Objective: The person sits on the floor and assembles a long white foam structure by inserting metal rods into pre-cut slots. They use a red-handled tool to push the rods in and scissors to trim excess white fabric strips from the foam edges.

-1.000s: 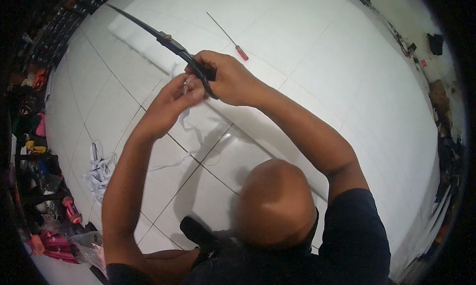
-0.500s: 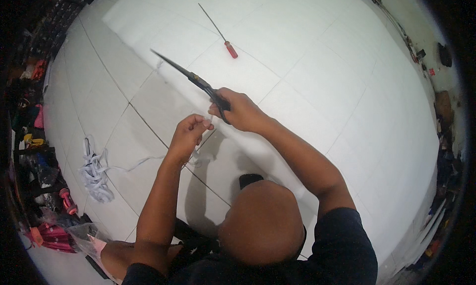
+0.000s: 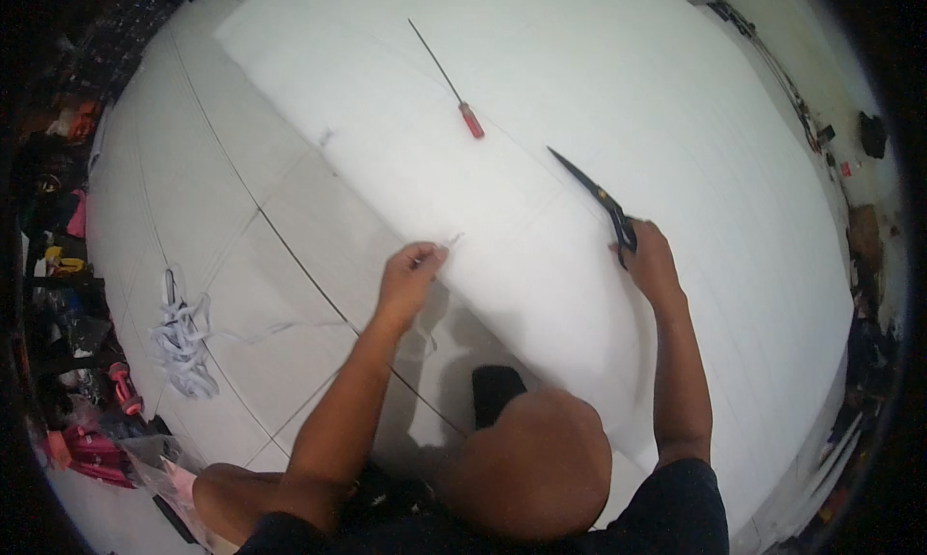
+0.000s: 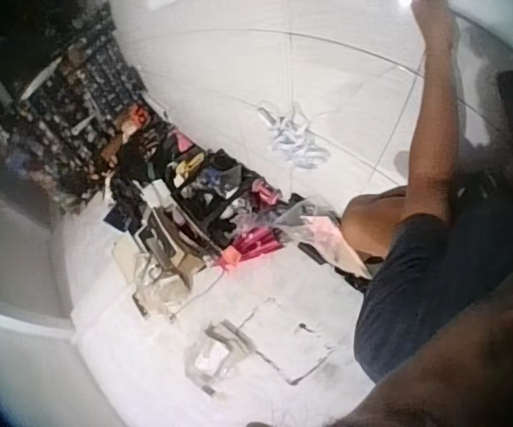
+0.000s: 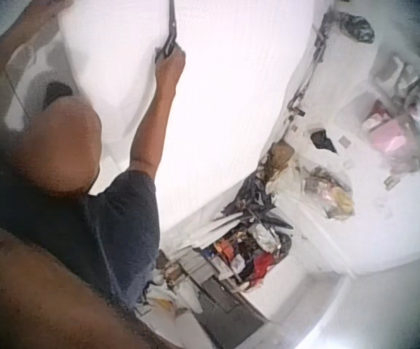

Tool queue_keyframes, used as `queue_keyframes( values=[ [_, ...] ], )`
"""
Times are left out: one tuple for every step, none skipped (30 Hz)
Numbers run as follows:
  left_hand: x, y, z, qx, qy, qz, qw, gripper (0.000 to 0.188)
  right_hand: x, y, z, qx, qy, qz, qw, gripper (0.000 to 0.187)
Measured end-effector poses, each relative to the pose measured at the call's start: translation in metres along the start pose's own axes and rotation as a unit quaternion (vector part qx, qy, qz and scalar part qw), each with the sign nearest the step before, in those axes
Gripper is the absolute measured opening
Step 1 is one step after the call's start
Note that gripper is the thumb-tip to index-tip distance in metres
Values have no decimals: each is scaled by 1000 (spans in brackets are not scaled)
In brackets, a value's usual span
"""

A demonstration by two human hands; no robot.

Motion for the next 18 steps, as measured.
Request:
queue_keyframes(
  values=[
    [5, 0, 5, -8, -10, -13, 1000, 25, -1, -4, 7, -18, 5, 19, 1000, 40],
    [9, -3, 9, -16, -20, -27, 999, 26, -2, -8, 15, -36, 9, 39, 999, 39],
    [11, 1, 14, -28, -33, -34, 998, 28, -5, -15, 18, -60, 20, 59, 996, 37],
    [11, -2, 12, -15, -23, -31, 999, 28, -9, -22, 30, -56, 3, 33, 998, 36],
    [11, -6, 10, -1, -14, -30, 999, 29, -13, -30, 45, -50, -14, 8, 999, 35],
    [7, -7, 8, 11, -8, -25, 1000, 30, -18, -33, 57, -48, -28, -15, 998, 35],
    [3, -3, 1, 31, -7, -33, 999, 31, -18, -30, 66, -26, -54, -19, 998, 37],
    [-1, 1, -6, 36, -7, -20, 999, 30, -19, -20, 82, 93, -83, 14, 992, 36],
    [-8, 2, -16, 44, -9, -7, 999, 30, -24, -7, 114, 168, -173, 47, 969, 39],
    [-13, 2, -18, 47, -11, 7, 999, 30, -27, 12, 139, 259, -148, 170, 939, 44],
    [-13, 9, -19, 14, 1, 31, 999, 30, -31, 23, 157, 299, -207, 204, 909, 50],
    [-11, 16, -15, -24, 8, 55, 998, 29, -29, 38, 166, 298, -253, 204, 898, 54],
    [-12, 14, -9, -55, 11, 68, 996, 29, -27, 54, 177, 327, -213, 213, 896, 42],
    [-11, 12, -5, -60, 13, 64, 996, 27, -22, 67, 180, 316, -180, 252, 897, 36],
    [-8, 7, -2, -62, 17, 58, 996, 26, -14, 78, 182, 307, -149, 289, 894, 30],
    [-4, 4, -9, -63, 22, 51, 996, 24, -8, 87, 183, 298, -119, 325, 889, 25],
    [-5, 2, -11, -31, -10, 40, 999, 22, -3, 89, 184, 296, -150, 292, 897, 23],
    [-3, -1, -9, -40, -13, 5, 999, 23, 0, 91, 190, 295, -184, 257, 902, 21]
  ],
)
Point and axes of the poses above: each hand's wrist, its own x-axis towards the middle knuckle, its own y-axis out of the palm, z = x × y, the point moved 4 cm from there along x, towards the middle knuckle, and after that the axes turned 7 degrees about y, right-handed, at the moved point
